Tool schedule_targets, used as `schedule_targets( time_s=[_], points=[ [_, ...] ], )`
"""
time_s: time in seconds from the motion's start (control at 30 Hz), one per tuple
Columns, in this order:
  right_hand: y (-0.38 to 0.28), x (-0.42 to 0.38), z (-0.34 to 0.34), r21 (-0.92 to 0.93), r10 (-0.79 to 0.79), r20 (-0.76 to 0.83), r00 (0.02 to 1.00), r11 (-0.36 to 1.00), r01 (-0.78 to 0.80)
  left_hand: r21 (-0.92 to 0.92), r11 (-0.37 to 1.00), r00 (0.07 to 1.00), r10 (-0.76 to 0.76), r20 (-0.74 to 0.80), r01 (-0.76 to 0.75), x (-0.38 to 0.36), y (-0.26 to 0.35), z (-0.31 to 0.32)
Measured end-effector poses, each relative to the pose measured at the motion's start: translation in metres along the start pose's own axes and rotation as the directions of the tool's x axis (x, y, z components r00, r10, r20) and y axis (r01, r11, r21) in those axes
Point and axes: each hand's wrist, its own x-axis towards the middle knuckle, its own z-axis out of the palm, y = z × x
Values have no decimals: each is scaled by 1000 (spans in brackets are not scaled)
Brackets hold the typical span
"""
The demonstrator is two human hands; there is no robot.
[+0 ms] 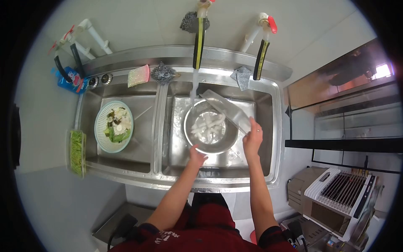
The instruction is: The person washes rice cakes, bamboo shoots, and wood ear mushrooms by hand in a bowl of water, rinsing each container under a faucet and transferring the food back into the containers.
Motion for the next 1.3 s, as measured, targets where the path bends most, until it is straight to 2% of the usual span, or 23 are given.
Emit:
schedule_targets(
  time_s=[0.07,0.13,0.2,0.23,0.27,0.3,0.33,0.4,0.47,0.5,0.53,0.6,0.67,0.73,0.8,0.87,0.9,0.93,1.07,1.13,1.2,1.27,1.3],
  points=[
    [9,1,-9,53,91,-2,996,994,-91,-99,994,999,37,-34,-40,-8,18,7],
    [3,3,-22,128,147,-137,980,983,-130,-177,984,999,15,-44,-22,-3,51,-6],
    [5,-7,-12,81,205,-196,959,978,-192,-258,912,947,296,-125,-319,21,82,-16],
    [1,-9,-5,452,492,-80,867,793,-409,-255,915,949,291,-120,-313,13,96,-1],
    [-2,-13,1,717,680,138,721,434,-546,-142,887,898,432,-84,-439,5,110,11],
    [-2,-17,10,733,747,320,583,195,-652,-33,828,829,559,-31,-560,-9,122,24],
    [-10,-15,17,734,751,314,581,196,-651,-30,831,831,555,-25,-556,-18,129,36],
    [-27,-8,31,636,719,618,318,-218,-740,419,635,748,633,200,-649,-36,143,60],
    [-22,-13,45,548,578,755,310,-298,-781,321,668,736,551,393,-671,-68,186,72],
    [-26,-10,50,504,523,805,280,-354,-788,298,791,809,375,453,-534,-82,214,80],
    [-29,-9,53,461,457,846,274,-370,-806,298,795,807,362,466,-528,-81,233,85],
    [-38,-7,58,375,353,902,248,-358,-855,602,720,784,-132,607,-345,-77,255,91],
    [-42,-8,65,379,422,875,238,-293,-878,641,680,796,-139,589,-356,-80,251,96],
    [-24,2,73,394,489,836,250,-218,-893,563,758,800,-93,593,-329,-75,241,86],
    [16,16,93,385,698,460,549,400,-832,477,825,846,2,533,-303,-83,223,66],
    [53,48,111,259,551,206,809,766,-588,369,890,873,61,484,-267,-82,202,39],
    [57,67,117,51,412,91,907,907,-418,323,913,887,81,456,-249,-82,191,27],
    [59,84,120,-179,230,17,973,958,-223,324,912,888,84,453,-251,-89,182,20],
    [81,123,143,-331,47,134,990,944,0,285,935,917,86,389,-209,-92,156,18],
    [91,127,134,-109,-95,247,964,986,125,330,923,929,69,364,-198,-91,145,17],
    [85,135,121,50,-72,284,956,997,61,230,960,925,66,373,-161,-82,142,34],
    [69,134,109,389,67,382,922,893,-226,237,955,924,76,374,-175,-78,138,54],
    [53,136,101,458,37,416,909,855,-245,231,957,911,67,408,-174,-72,137,60]
  ],
)
